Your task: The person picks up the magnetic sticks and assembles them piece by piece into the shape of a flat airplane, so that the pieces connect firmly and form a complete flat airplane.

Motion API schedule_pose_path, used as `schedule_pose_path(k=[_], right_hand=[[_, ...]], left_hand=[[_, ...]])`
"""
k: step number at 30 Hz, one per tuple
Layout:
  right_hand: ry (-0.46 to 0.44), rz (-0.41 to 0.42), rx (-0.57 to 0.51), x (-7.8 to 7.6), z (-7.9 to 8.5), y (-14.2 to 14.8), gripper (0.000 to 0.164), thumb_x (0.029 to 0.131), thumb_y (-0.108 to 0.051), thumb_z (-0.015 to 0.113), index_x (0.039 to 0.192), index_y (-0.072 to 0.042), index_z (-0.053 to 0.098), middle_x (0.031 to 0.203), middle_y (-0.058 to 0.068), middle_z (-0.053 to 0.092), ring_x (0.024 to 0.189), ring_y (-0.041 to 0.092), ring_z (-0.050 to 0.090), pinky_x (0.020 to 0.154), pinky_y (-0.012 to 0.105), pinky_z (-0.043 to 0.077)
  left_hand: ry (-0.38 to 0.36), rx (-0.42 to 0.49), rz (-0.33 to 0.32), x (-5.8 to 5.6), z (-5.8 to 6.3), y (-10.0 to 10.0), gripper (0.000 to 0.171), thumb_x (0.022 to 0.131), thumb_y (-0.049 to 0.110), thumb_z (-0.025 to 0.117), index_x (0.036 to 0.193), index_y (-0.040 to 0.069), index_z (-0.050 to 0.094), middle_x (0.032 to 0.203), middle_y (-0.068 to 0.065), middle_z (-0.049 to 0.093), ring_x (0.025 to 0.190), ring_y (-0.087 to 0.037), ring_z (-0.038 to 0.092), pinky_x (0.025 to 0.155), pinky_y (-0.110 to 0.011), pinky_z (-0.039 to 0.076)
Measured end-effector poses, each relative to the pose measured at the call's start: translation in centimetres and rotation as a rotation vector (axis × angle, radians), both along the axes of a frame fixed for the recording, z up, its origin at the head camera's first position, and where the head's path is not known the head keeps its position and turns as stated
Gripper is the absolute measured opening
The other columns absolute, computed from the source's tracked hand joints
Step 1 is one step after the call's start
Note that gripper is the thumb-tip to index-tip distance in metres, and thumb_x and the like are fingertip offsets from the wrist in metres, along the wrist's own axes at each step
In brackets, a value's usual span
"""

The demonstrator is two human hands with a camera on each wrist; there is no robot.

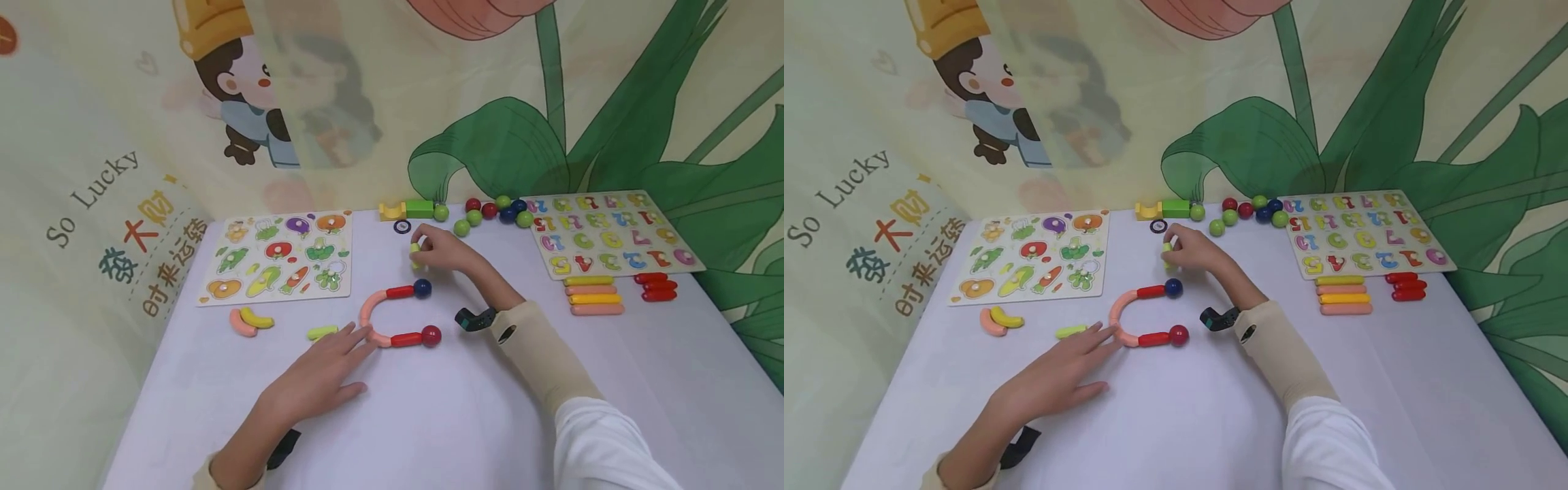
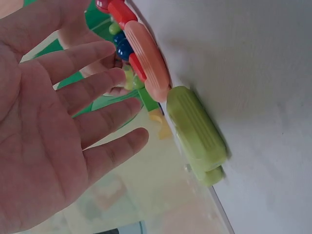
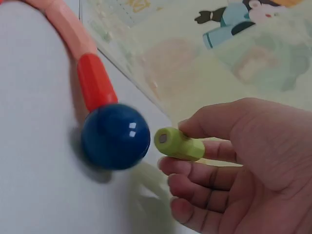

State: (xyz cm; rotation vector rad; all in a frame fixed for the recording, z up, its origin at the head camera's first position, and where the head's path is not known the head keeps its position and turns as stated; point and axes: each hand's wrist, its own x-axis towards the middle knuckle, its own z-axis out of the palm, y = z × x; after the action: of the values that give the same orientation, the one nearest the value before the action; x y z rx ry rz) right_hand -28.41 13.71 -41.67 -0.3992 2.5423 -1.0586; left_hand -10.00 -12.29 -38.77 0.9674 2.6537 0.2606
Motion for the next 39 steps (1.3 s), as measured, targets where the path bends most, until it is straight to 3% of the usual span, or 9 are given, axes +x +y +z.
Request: schedule_pose_path(k=[6, 16, 20, 23, 25, 28, 32, 35, 39], right_hand=[[-0.083, 0.031, 0.018, 0.3, -1.2, 0.9, 0.031, 0.084, -0.026, 0.061, 0.11, -0.013, 0.049, 0.081, 0.007, 0.061, 0.071, 0.021, 0.056, 0.063, 0.029, 0.047], [-0.065, 0.048, 0.067, 0.6, -0.8, 0.8, 0.029, 0.087, -0.028, 0.059, 0.11, -0.013, 0.05, 0.081, 0.007, 0.06, 0.071, 0.022, 0.055, 0.062, 0.03, 0.046], [-0.015, 0.018, 0.079, 0.6, -0.8, 0.6, 0.03, 0.088, -0.028, 0.057, 0.113, -0.013, 0.051, 0.081, 0.006, 0.058, 0.071, 0.022, 0.053, 0.06, 0.029, 0.046], [0.08, 0.042, 0.1, 1.2, -0.2, -0.3, 0.027, 0.087, -0.026, 0.058, 0.111, -0.013, 0.054, 0.079, 0.004, 0.056, 0.068, 0.02, 0.052, 0.057, 0.028, 0.046], [0.163, 0.122, 0.111, 1.9, 0.3, -1.6, 0.025, 0.086, -0.023, 0.059, 0.109, -0.012, 0.058, 0.078, 0.001, 0.056, 0.067, 0.018, 0.051, 0.057, 0.027, 0.045], [0.239, 0.324, 0.099, 3.5, 1.3, -4.3, 0.023, 0.086, -0.021, 0.061, 0.106, -0.011, 0.062, 0.08, -0.003, 0.057, 0.069, 0.014, 0.051, 0.06, 0.024, 0.045], [0.219, 0.591, 0.059, 5.3, 2.0, -8.3, 0.021, 0.086, -0.021, 0.061, 0.105, -0.013, 0.065, 0.082, -0.006, 0.057, 0.073, 0.01, 0.049, 0.064, 0.021, 0.044], [0.197, 0.705, 0.062, 5.8, 1.5, -11.0, 0.02, 0.087, -0.024, 0.06, 0.104, -0.016, 0.065, 0.083, -0.01, 0.057, 0.074, 0.007, 0.049, 0.066, 0.019, 0.043], [0.208, 0.782, 0.115, 6.0, 0.1, -13.7, 0.016, 0.087, -0.027, 0.06, 0.101, -0.021, 0.065, 0.081, -0.011, 0.056, 0.073, 0.005, 0.048, 0.065, 0.016, 0.042]], left_hand=[[-0.048, -0.036, 0.011, -0.1, -0.2, 0.2, 0.071, 0.078, 0.042, 0.067, 0.139, 0.022, 0.037, 0.144, 0.001, 0.03, 0.133, -0.024, 0.022, 0.1, -0.047, 0.028], [-0.047, -0.015, -0.006, 0.1, -0.3, 0.2, 0.068, 0.079, 0.04, 0.067, 0.138, 0.02, 0.039, 0.144, 0.0, 0.031, 0.132, -0.025, 0.023, 0.1, -0.047, 0.029], [-0.046, -0.017, -0.006, 0.3, -0.1, 0.0, 0.067, 0.079, 0.039, 0.067, 0.138, 0.02, 0.039, 0.143, -0.001, 0.032, 0.132, -0.025, 0.023, 0.1, -0.047, 0.029], [-0.038, -0.032, 0.016, 0.5, 0.2, -0.3, 0.066, 0.079, 0.04, 0.066, 0.137, 0.02, 0.041, 0.142, 0.0, 0.034, 0.132, -0.024, 0.022, 0.1, -0.046, 0.029], [-0.03, -0.042, 0.03, 0.7, 0.4, -0.6, 0.064, 0.079, 0.04, 0.066, 0.135, 0.019, 0.043, 0.14, -0.001, 0.036, 0.132, -0.024, 0.024, 0.1, -0.046, 0.029], [-0.042, -0.045, 0.03, 1.0, 0.9, -0.8, 0.06, 0.08, 0.04, 0.066, 0.133, 0.019, 0.047, 0.139, 0.0, 0.039, 0.131, -0.023, 0.026, 0.1, -0.046, 0.03], [-0.063, -0.016, -0.026, 1.4, 1.3, -0.7, 0.056, 0.081, 0.039, 0.065, 0.13, 0.017, 0.049, 0.137, -0.001, 0.041, 0.13, -0.023, 0.029, 0.099, -0.045, 0.031], [-0.049, -0.016, -0.049, 1.5, 1.4, -0.6, 0.056, 0.081, 0.038, 0.065, 0.129, 0.015, 0.05, 0.137, -0.002, 0.042, 0.129, -0.024, 0.031, 0.1, -0.044, 0.03], [-0.035, -0.036, -0.047, 1.6, 1.1, -0.6, 0.057, 0.08, 0.038, 0.066, 0.128, 0.014, 0.051, 0.136, -0.003, 0.043, 0.128, -0.024, 0.031, 0.1, -0.043, 0.03]])
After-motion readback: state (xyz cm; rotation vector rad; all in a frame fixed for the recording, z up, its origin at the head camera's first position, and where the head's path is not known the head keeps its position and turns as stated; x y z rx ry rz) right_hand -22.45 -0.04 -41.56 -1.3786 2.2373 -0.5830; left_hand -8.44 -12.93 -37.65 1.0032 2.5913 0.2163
